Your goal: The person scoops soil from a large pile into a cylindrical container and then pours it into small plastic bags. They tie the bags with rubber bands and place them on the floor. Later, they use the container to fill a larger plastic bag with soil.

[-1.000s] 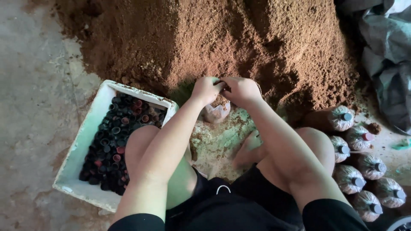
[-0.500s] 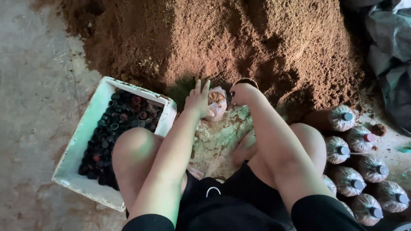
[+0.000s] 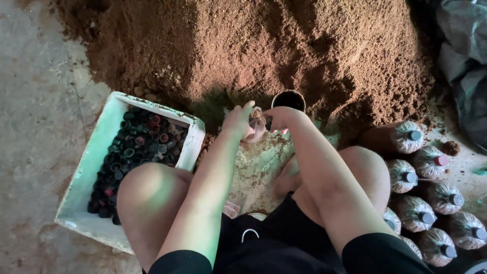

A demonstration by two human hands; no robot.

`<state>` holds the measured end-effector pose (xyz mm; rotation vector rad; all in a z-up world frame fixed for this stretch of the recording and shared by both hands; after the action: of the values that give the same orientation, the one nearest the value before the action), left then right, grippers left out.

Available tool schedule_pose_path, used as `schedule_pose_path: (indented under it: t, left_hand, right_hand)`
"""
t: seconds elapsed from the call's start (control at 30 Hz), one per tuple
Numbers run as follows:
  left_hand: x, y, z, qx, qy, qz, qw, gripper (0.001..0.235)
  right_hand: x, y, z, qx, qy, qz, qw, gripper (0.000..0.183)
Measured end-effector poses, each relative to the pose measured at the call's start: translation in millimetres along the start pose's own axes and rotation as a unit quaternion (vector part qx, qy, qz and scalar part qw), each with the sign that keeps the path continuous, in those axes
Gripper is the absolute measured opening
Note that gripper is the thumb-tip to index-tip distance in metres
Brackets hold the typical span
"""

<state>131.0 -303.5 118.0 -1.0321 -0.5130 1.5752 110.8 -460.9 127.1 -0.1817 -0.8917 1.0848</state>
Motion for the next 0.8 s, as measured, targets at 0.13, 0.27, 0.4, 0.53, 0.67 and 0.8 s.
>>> schedule_pose_path:
  t: [0.13, 0.27, 0.4, 0.53, 0.67, 0.8]
  left_hand:
    - [36.1, 43.5, -41.1, -0.056, 0.021, -0.022, 0.998, 0.042]
    - [17.1, 12.4, -7.3, -0.111, 0.041, 0.003, 0.993, 0.02]
    - [22.4, 13.3, -7.9, -0.164, 0.058, -0.009, 0.985, 0.019]
    - [26.7, 19.1, -0.3, -0.184, 0.081, 0.04, 0.979, 0.02]
    - [21.6, 21.3, 2.7, -0.198, 0.11, 0.065, 0.972, 0.022]
    - [-5.0, -7.7, 36.0, -0.19, 0.12, 0.096, 0.97, 0.028]
  right_hand:
    - [1.0, 4.4, -13.4, 0.016, -0.048, 0.117, 0.992, 0.054]
    - [-4.5, 4.4, -27.5, -0.007, -0.06, 0.184, 0.981, 0.036]
    - [1.9, 4.5, -24.3, 0.002, -0.049, 0.161, 0.986, 0.034]
    - [-3.7, 12.5, -28.5, -0.005, -0.017, 0.036, 0.999, 0.069]
    - [-4.1, 16.9, -33.8, -0.01, -0.019, 0.045, 0.999, 0.073]
    - [-7.7, 24.9, -44.3, -0.018, -0.015, 0.046, 0.999, 0.068]
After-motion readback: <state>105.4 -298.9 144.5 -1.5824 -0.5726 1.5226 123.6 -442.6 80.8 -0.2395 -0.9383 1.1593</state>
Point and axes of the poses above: each hand's wrist, its own z-axis away from the middle knuckle, its own y-axis out of the palm, x = y × z, the point moved 7 cm from there along -z, towards the middle knuckle, and after that the axes turned 9 degrees about -y, right-handed, at the moved point
